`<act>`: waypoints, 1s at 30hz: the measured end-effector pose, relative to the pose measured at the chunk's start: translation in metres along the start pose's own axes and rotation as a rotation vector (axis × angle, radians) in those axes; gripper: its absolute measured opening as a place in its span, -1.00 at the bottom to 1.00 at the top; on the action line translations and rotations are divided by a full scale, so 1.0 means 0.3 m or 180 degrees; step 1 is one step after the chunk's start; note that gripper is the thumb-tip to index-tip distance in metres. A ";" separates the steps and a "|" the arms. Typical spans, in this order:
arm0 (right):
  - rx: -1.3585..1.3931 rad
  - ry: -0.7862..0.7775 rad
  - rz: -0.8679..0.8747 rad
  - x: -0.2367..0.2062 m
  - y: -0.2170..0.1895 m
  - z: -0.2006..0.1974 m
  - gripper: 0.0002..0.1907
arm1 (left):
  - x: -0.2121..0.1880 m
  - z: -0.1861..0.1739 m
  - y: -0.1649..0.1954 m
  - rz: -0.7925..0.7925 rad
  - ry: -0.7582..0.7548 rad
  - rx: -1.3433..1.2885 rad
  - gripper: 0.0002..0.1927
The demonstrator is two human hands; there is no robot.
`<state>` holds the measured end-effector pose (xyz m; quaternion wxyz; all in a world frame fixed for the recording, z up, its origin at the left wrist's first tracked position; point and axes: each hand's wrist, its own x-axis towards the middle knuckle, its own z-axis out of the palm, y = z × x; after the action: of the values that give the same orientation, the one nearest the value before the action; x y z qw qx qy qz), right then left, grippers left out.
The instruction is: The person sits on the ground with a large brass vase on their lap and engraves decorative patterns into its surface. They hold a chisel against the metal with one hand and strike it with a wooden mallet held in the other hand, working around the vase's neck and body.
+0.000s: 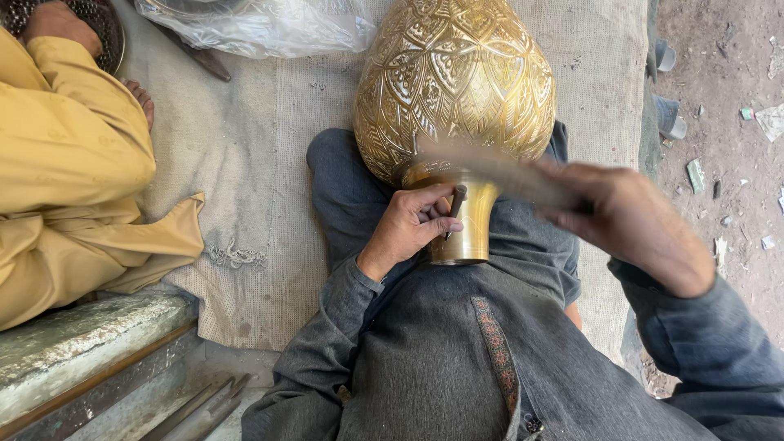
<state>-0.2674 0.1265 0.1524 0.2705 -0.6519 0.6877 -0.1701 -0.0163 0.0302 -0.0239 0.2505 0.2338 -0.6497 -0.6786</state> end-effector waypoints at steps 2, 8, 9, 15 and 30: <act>-0.1359 -0.0563 0.0298 0.007 0.001 -0.001 -0.31 | -0.004 0.003 -0.007 -0.0071 -0.0072 0.0086 -0.61; -0.0837 -0.0385 -0.0187 0.014 0.013 -0.014 -0.42 | -0.021 0.006 -0.018 -0.0068 0.0107 -0.0091 -0.80; -0.0818 -0.0316 -0.0132 0.015 0.013 -0.016 -0.41 | -0.025 0.010 -0.019 -0.0027 0.0116 -0.0183 -0.69; -0.0160 -0.0124 -0.0242 0.046 -0.010 -0.021 -0.34 | -0.035 0.016 -0.021 0.0095 0.0214 -0.0360 -0.44; -0.0461 -0.0506 -0.0305 0.134 -0.004 -0.054 -0.33 | -0.076 0.032 -0.018 0.0001 0.0560 -0.0614 -0.48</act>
<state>-0.2761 0.0846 0.1599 0.2679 -0.7133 0.6426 -0.0805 -0.0052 0.0523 -0.0291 0.3279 0.2671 -0.5570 -0.7148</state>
